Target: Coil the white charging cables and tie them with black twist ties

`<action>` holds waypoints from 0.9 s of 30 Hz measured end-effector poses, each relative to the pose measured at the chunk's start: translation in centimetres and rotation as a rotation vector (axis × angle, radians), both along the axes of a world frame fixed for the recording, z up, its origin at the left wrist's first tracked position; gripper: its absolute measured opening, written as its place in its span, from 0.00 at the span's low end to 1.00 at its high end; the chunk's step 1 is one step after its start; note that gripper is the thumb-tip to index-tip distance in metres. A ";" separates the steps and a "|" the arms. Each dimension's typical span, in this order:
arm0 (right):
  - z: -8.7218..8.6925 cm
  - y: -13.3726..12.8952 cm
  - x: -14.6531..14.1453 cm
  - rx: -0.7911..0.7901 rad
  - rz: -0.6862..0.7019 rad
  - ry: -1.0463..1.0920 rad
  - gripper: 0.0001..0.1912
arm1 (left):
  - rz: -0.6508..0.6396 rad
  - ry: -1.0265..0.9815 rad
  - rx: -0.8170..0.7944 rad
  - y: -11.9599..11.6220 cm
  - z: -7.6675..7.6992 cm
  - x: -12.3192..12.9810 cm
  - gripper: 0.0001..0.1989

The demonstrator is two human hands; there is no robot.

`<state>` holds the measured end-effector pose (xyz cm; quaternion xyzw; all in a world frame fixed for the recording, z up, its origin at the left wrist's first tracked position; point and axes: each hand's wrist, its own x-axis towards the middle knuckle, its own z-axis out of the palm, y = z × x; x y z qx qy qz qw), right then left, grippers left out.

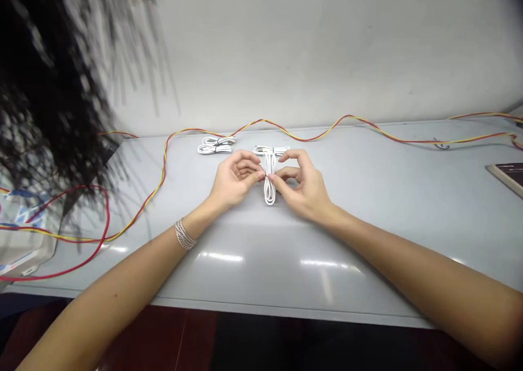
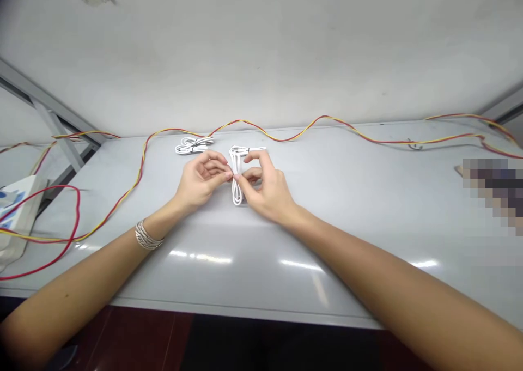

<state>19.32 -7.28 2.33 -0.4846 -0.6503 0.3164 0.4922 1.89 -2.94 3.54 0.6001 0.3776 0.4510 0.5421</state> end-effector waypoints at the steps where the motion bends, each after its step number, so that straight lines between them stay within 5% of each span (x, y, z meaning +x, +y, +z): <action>1: 0.0 0.1 0.1 -0.003 0.020 0.019 0.19 | 0.010 0.006 0.020 -0.1 0.1 0.1 0.19; 8: -0.5 0.9 0.4 0.104 0.086 -0.026 0.12 | 0.017 -0.051 0.044 0.3 -0.3 0.3 0.18; 14: -1.0 1.7 0.5 0.057 0.222 0.013 0.24 | 0.054 -0.128 0.005 1.3 -0.9 -0.1 0.22; 21: -0.6 1.9 0.2 -0.023 0.108 -0.080 0.13 | 0.076 -0.074 0.095 1.1 -1.3 0.2 0.19; 27: -0.6 2.2 0.3 -0.109 0.123 -0.072 0.28 | 0.056 0.057 0.311 0.7 -1.2 0.3 0.10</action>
